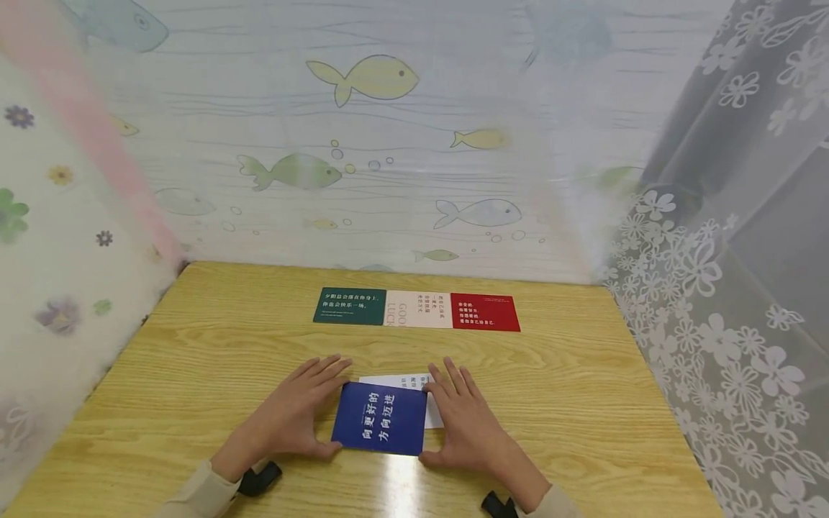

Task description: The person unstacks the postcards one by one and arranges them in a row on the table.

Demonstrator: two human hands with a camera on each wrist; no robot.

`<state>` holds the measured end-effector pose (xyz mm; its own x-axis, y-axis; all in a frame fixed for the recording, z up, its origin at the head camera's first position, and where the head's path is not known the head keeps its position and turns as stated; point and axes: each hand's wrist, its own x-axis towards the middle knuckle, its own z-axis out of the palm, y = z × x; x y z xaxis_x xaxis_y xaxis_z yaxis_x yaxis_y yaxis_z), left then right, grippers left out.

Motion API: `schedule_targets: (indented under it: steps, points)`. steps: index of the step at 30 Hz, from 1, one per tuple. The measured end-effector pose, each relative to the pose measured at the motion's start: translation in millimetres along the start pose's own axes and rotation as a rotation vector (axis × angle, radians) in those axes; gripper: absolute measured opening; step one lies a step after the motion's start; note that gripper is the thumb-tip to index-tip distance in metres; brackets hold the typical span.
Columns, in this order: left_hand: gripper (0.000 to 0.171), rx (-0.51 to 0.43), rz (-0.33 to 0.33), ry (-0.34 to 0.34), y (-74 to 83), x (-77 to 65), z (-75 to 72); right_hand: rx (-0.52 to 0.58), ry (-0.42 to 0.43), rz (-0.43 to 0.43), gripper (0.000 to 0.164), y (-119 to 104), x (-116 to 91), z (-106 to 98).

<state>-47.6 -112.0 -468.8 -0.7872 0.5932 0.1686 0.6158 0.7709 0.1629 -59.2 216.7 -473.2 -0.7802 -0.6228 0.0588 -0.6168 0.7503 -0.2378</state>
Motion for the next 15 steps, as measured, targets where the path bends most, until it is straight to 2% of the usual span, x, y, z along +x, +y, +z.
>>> schedule_targets:
  steps: [4,9,15]
  points:
    - [0.102,-0.015,0.008,0.056,-0.9,-1.0,-3.0,-0.029,0.034,-0.002,0.103,-1.3,1.8,0.5]
    - [0.104,-0.024,0.002,0.114,-1.9,-4.1,-5.8,-0.043,0.079,0.001,0.099,-3.1,5.8,-0.6]
    - [0.102,-0.018,0.005,0.166,-3.6,-6.8,-8.1,-0.039,0.088,0.02,0.103,-6.6,9.3,-1.6]
